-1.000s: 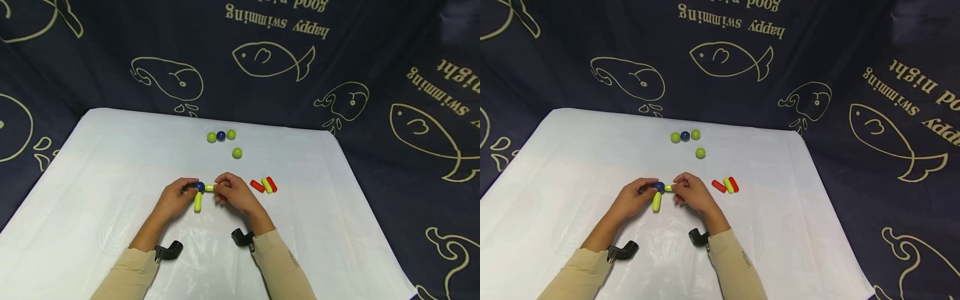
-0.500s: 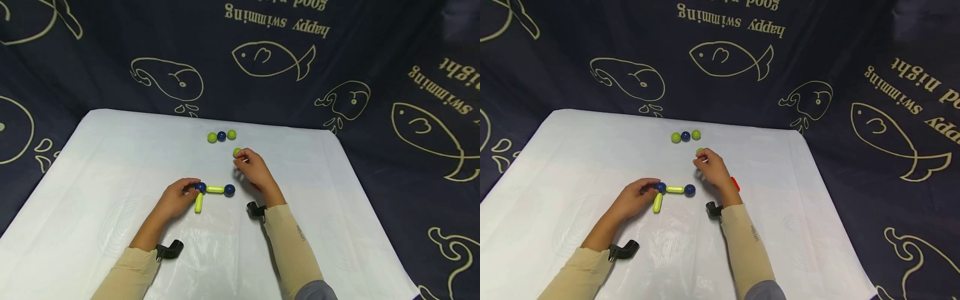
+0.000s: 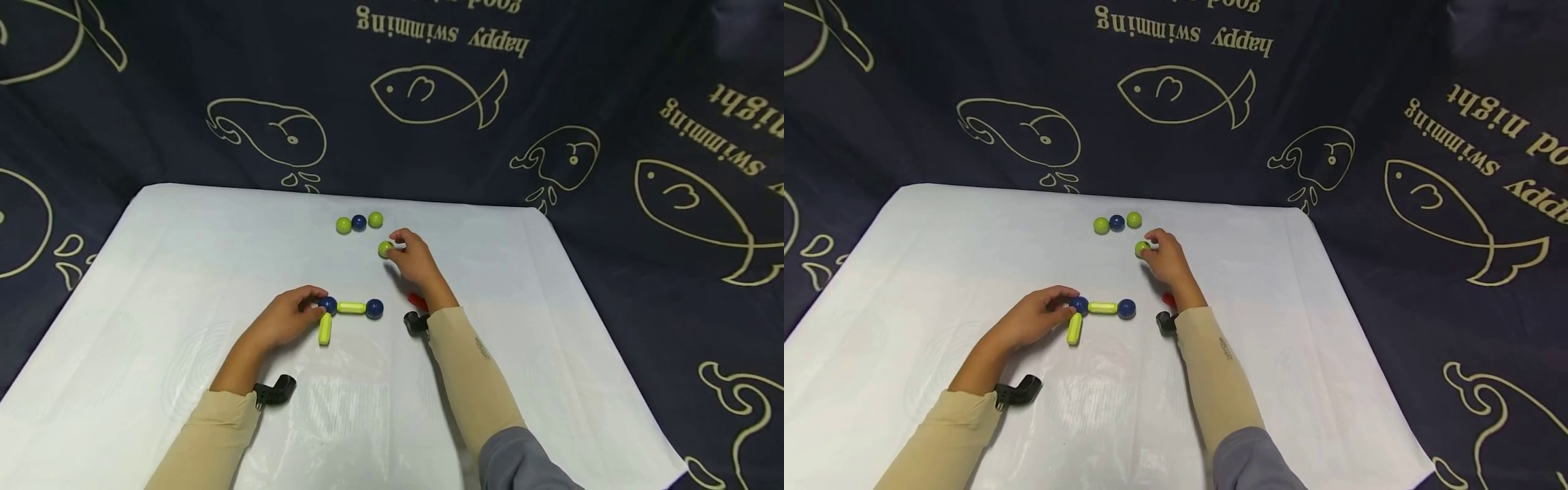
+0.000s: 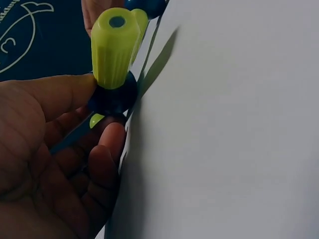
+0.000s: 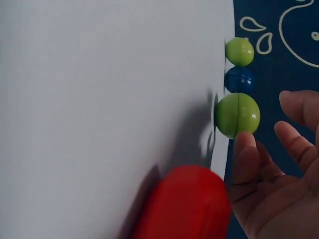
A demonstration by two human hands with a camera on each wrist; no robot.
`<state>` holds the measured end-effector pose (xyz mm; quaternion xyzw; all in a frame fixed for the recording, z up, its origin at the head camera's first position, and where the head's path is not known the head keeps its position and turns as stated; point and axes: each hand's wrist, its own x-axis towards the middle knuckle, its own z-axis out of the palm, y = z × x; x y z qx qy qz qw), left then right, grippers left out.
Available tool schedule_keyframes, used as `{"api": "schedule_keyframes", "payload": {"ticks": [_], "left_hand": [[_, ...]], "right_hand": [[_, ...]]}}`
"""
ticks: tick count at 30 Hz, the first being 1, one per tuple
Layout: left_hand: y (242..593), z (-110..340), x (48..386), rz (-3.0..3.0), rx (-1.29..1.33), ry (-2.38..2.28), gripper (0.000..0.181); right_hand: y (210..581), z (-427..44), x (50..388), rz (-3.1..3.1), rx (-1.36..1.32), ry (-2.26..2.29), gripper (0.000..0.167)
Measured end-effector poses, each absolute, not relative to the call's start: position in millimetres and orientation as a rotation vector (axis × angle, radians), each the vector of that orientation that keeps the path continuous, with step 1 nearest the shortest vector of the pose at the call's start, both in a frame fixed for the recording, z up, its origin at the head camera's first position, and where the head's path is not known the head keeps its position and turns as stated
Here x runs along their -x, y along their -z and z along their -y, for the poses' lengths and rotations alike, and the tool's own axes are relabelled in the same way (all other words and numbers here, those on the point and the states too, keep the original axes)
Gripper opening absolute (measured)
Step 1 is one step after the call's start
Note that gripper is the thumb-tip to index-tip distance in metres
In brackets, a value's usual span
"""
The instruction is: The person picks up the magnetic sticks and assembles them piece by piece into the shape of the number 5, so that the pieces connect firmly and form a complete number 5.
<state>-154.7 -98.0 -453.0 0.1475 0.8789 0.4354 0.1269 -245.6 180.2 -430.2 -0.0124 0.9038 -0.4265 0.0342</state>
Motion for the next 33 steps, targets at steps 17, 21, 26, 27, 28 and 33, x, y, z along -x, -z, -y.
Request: {"api": "schedule_keyframes", "payload": {"ticks": [17,21,26,27,28,33], "left_hand": [[453,94,167,-2.552,-0.483,-1.253,0.033],[454,92,169,-2.558,-0.512,-1.248,0.033],[455,90,171,-2.576,-0.523,-1.219,0.035],[455,90,171,-2.58,-0.529,-1.212,0.036],[455,89,171,-2.582,-0.524,-1.211,0.036],[457,91,171,-2.601,-0.497,-1.222,0.036]], "right_hand": [[437,-174,265,-2.754,0.002,1.131,0.028],[437,-178,260,-2.729,-0.074,1.245,0.029],[429,-183,245,-2.568,-0.13,1.565,0.041],[428,-184,242,-2.539,-0.123,1.617,0.043],[425,-184,239,-2.508,-0.112,1.665,0.043],[417,-187,219,-2.376,-0.062,1.839,0.034]]}}
